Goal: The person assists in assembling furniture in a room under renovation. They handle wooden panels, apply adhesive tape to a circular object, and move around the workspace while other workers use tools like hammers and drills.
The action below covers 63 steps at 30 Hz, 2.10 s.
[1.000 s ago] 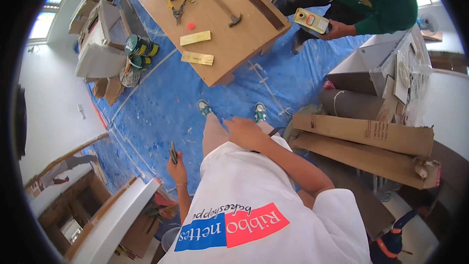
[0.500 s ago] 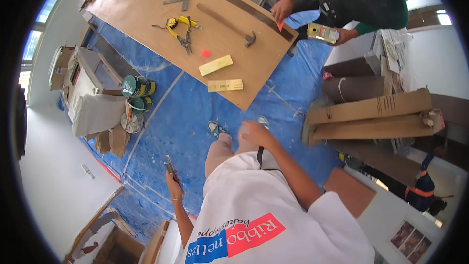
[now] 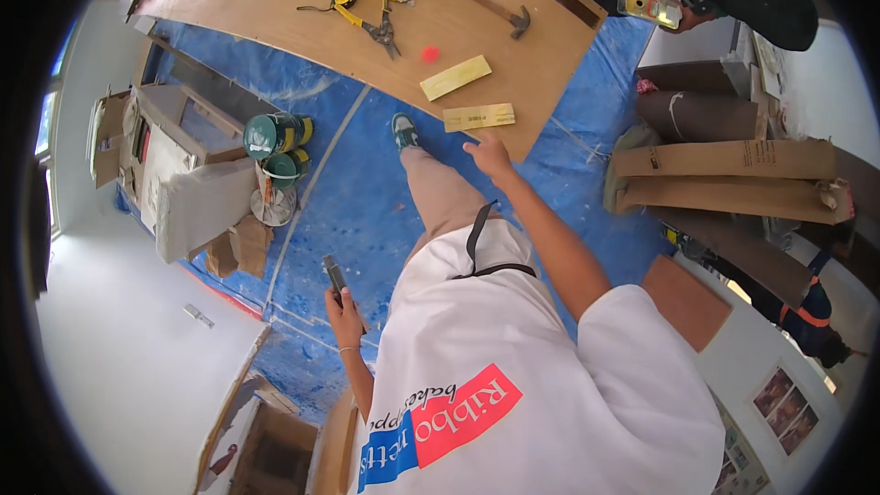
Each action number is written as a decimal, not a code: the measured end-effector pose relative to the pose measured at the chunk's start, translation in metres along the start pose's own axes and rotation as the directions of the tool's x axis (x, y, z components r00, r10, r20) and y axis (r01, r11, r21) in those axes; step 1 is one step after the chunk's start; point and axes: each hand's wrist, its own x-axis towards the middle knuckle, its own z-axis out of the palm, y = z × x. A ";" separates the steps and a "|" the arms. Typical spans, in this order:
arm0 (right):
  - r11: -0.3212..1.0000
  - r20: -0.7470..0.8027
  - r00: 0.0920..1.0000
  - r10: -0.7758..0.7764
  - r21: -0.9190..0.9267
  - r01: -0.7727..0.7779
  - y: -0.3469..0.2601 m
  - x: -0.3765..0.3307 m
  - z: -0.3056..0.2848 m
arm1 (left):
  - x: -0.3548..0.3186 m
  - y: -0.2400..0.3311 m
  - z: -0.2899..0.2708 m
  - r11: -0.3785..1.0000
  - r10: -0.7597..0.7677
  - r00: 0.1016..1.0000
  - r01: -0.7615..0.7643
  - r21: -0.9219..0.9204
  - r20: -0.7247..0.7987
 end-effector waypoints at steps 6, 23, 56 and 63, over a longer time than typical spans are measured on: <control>0.966 -0.674 0.704 0.223 0.057 -0.251 0.008 0.053 0.038 | 0.114 0.057 -0.013 0.921 0.224 0.973 -0.230 0.315 0.056; 0.979 -0.728 0.682 0.068 -0.083 -0.186 0.080 0.084 -0.007 | 0.488 0.174 0.266 0.115 0.791 0.270 -0.947 0.300 0.549; 0.994 -0.642 0.767 0.005 0.084 0.064 0.066 0.076 -0.016 | 0.331 0.108 0.352 0.463 0.624 0.585 -0.811 0.359 0.518; 0.969 -0.632 0.772 0.069 0.226 0.098 0.071 0.072 -0.021 | 0.344 0.120 0.349 0.514 0.521 0.580 -0.799 0.313 0.626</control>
